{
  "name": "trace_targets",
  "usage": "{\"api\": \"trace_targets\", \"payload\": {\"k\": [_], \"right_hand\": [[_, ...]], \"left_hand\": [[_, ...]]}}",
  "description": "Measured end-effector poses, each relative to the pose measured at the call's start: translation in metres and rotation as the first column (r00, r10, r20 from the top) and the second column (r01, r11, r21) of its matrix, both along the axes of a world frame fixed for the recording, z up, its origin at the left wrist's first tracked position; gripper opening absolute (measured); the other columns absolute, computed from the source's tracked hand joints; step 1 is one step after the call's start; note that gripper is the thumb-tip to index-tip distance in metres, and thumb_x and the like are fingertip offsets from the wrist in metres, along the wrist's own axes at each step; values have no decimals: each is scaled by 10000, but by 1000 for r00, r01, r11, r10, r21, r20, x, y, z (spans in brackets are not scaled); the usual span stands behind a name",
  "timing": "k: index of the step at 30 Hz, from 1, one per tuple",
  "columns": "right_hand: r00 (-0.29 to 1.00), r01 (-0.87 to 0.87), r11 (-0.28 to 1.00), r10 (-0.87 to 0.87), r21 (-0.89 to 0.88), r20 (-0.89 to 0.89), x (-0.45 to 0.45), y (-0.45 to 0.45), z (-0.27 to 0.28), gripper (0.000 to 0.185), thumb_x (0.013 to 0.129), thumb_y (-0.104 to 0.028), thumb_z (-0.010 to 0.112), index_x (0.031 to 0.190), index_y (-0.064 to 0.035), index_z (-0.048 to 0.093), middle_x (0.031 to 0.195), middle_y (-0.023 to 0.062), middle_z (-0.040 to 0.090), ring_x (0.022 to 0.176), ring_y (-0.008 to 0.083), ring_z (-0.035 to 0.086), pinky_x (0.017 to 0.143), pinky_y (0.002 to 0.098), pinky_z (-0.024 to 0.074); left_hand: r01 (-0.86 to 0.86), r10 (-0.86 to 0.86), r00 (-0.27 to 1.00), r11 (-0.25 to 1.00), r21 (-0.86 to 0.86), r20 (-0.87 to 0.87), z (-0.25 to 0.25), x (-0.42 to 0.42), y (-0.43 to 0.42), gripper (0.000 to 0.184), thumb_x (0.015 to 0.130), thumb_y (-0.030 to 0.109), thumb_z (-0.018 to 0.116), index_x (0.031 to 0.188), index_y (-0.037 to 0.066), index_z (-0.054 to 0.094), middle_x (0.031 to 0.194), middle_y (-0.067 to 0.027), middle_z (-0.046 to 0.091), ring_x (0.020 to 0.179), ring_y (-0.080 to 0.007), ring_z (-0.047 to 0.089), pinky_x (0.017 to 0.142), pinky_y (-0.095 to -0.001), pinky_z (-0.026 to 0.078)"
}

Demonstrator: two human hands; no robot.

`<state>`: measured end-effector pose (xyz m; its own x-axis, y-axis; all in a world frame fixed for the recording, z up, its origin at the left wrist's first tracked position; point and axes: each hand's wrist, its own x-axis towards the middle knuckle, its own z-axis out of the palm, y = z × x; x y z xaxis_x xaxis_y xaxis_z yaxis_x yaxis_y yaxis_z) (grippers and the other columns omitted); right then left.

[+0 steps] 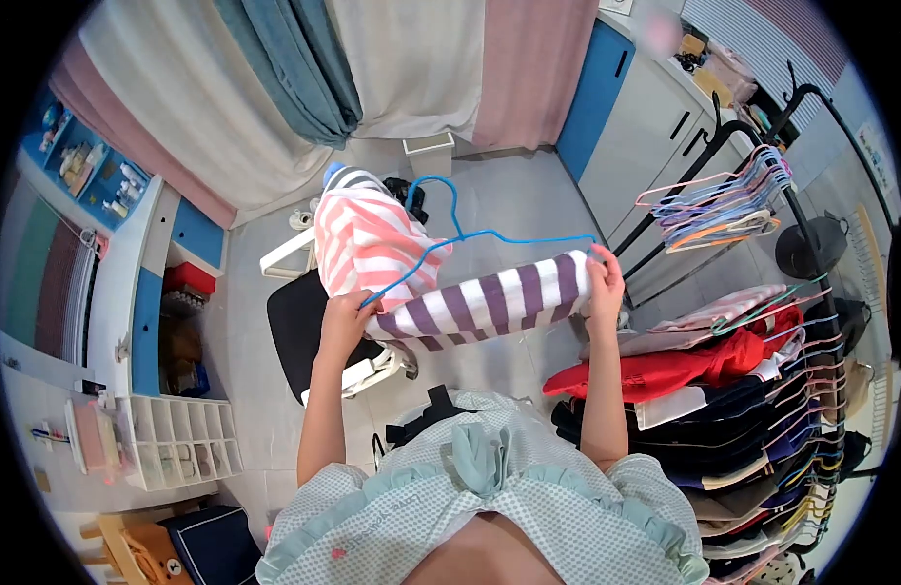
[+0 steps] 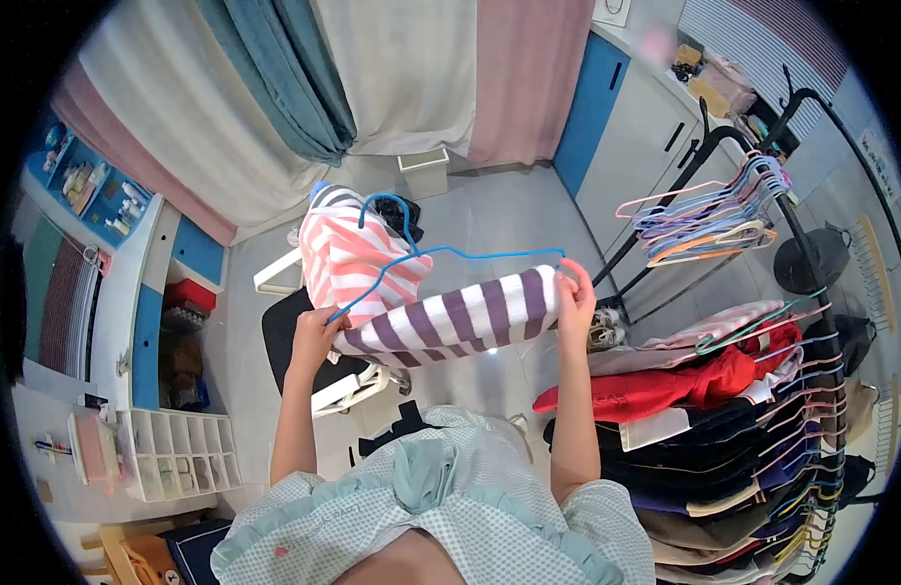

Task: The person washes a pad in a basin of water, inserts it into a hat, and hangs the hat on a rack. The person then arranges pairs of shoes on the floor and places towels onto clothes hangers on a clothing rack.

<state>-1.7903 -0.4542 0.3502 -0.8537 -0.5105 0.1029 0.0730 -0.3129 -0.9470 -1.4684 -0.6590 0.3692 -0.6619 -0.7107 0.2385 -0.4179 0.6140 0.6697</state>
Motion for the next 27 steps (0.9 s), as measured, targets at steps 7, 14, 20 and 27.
{"api": "trace_targets", "payload": {"k": [7, 14, 20, 27], "right_hand": [[933, 274, 939, -312, -207, -181, 4, 0, -13, 234, 839, -4, 541, 1073, -10, 540, 831, 18, 595, 777, 61, 515, 744, 187, 394], [510, 506, 858, -215, 88, -833, -1, 13, 21, 498, 704, -85, 683, 1168, -48, 507, 1141, 121, 512, 1006, 255, 512, 909, 337, 373], [278, 348, 827, 359, 442, -891, 9, 20, 89, 371, 727, -182, 664, 1078, -85, 590, 1024, 97, 594, 1018, 268, 518, 979, 397, 302], [692, 60, 782, 414, 620, -591, 3, 47, 84, 171, 771, -176, 648, 856, -28, 660, 673, 83, 609, 566, 145, 529, 523, 252, 403]], "left_hand": [[41, -41, 998, 999, 9, -55, 11, -6, -9, 104, 786, 79, 567, 750, -8, 612, 654, -144, 603, 618, -271, 606, 570, -324, 447], [170, -169, 985, 985, 31, -41, 27, -23, -25, 113, 794, 86, 560, 761, -8, 612, 672, -133, 607, 626, -272, 600, 577, -325, 445], [311, -309, 950, 948, 67, -32, 31, -47, -34, 98, 786, 82, 562, 787, 12, 631, 663, -108, 604, 598, -263, 576, 576, -321, 445], [278, -277, 958, 961, -4, -66, 44, -73, -30, 254, 696, 152, 679, 934, 71, 641, 823, -88, 628, 762, -230, 603, 660, -314, 466]]}}
